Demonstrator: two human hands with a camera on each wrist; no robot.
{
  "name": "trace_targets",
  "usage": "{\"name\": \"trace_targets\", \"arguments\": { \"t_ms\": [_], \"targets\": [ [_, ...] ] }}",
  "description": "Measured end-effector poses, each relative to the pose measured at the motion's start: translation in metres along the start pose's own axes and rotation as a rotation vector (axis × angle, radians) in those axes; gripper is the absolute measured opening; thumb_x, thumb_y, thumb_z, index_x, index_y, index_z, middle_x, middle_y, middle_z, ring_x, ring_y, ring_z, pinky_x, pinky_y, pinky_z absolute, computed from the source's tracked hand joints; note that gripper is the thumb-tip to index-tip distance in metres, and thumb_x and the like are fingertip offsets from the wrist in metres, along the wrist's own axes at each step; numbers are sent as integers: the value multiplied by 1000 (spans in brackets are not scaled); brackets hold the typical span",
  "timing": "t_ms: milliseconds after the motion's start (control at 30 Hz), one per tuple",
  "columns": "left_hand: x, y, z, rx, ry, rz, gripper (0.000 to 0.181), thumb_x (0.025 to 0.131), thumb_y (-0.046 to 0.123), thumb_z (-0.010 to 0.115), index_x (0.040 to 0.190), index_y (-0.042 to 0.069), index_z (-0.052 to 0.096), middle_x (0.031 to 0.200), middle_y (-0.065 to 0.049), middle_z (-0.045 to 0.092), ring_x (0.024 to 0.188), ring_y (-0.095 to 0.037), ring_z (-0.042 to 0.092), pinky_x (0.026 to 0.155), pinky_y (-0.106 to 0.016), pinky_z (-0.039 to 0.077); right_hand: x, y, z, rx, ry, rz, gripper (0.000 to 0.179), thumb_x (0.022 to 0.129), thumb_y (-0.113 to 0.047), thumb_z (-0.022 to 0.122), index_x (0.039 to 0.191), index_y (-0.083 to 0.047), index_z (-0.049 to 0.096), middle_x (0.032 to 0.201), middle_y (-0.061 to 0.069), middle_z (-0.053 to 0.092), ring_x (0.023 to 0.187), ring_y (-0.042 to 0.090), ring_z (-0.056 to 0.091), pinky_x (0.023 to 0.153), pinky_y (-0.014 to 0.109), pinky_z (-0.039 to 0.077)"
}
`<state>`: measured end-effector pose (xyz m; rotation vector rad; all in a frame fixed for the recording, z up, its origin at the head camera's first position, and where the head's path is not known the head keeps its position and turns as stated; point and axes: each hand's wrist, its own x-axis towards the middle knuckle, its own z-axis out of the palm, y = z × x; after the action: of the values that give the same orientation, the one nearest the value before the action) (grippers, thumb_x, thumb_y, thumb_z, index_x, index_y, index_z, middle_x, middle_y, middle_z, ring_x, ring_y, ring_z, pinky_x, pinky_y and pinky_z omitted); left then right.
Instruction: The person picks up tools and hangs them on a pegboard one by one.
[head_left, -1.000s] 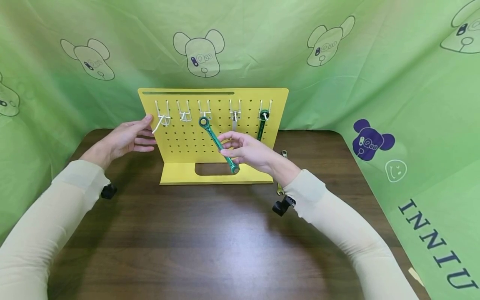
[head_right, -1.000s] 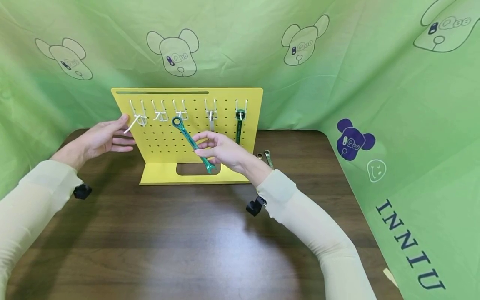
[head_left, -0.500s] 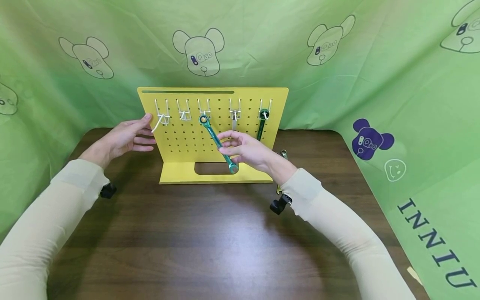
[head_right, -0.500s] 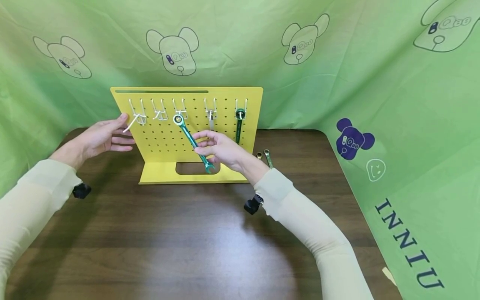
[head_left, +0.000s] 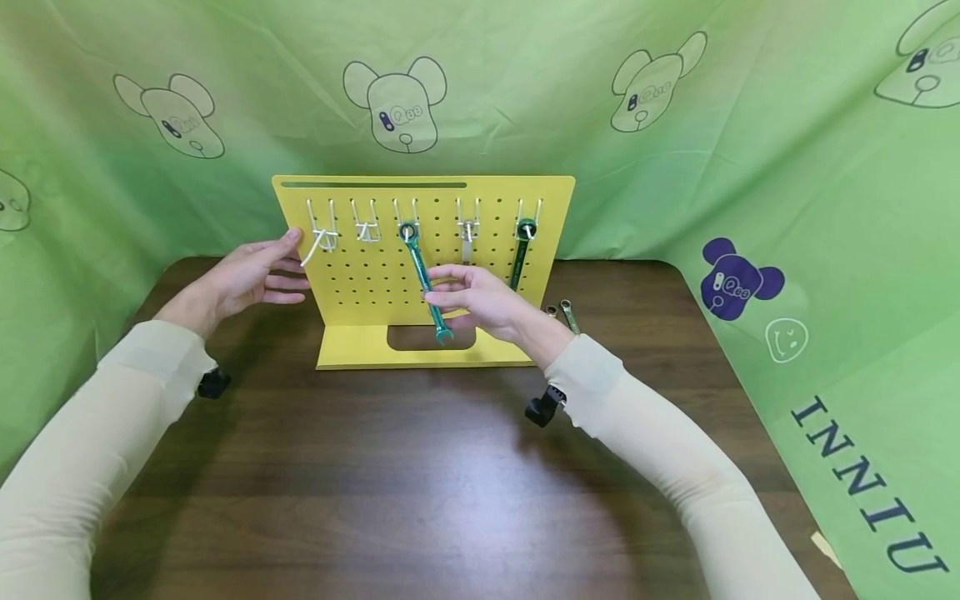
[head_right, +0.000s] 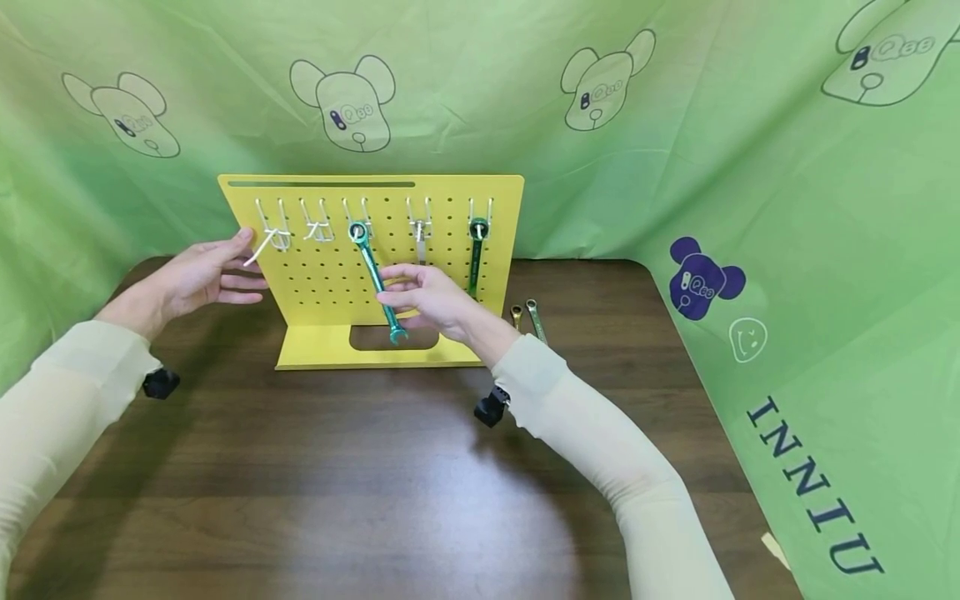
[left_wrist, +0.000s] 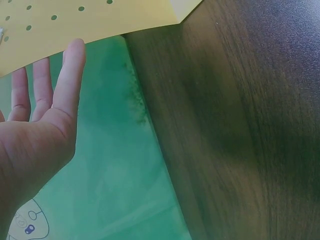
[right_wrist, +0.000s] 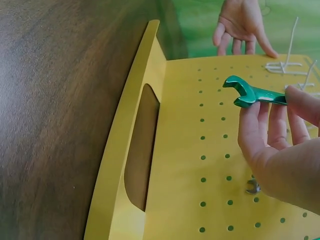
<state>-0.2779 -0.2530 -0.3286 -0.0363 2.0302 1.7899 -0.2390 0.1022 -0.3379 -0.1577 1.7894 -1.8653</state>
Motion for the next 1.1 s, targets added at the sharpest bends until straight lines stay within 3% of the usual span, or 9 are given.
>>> {"name": "trace_targets", "arguments": {
  "t_ms": [367, 600, 900, 1100],
  "targets": [
    [1, 2, 2, -2, -6, 10, 66, 93, 63, 58, 130, 8, 53, 126, -13, 56, 104, -25, 68, 99, -48, 55, 12, 4, 9, 39, 24, -17, 42, 98, -3, 67, 139, -1, 55, 137, 31, 54, 105, 34, 68, 94, 45, 59],
    [1, -1, 1, 15, -7, -11, 75, 93, 65, 56, 137, 5, 47, 124, -9, 57, 105, -23, 68, 100, -47, 55, 20, 11, 14, 86, 96, 2, 37, 99, 0, 65, 135, -2, 58, 122, 16, 64, 97, 22, 67, 95, 42, 59],
    [1, -3, -1, 3, -8, -8, 74, 93, 64, 57, 137, 6, 47, 126, -12, 54, 103, -23, 69, 100, -48, 54, 28, 16, 16, 45, 134, -20, 41, 99, 0, 64, 139, -4, 56, 132, 16, 62, 120, 30, 60, 105, 43, 53],
    [2, -2, -1, -5, -10, -7, 73, 93, 63, 57, 137, 5, 47, 124, -10, 55, 103, -23, 69, 100, -48, 54, 29, 14, 22, 26, 140, -10, 46, 98, 1, 64, 143, -5, 54, 129, 13, 59, 118, 28, 59, 103, 47, 54]
  ]
}}
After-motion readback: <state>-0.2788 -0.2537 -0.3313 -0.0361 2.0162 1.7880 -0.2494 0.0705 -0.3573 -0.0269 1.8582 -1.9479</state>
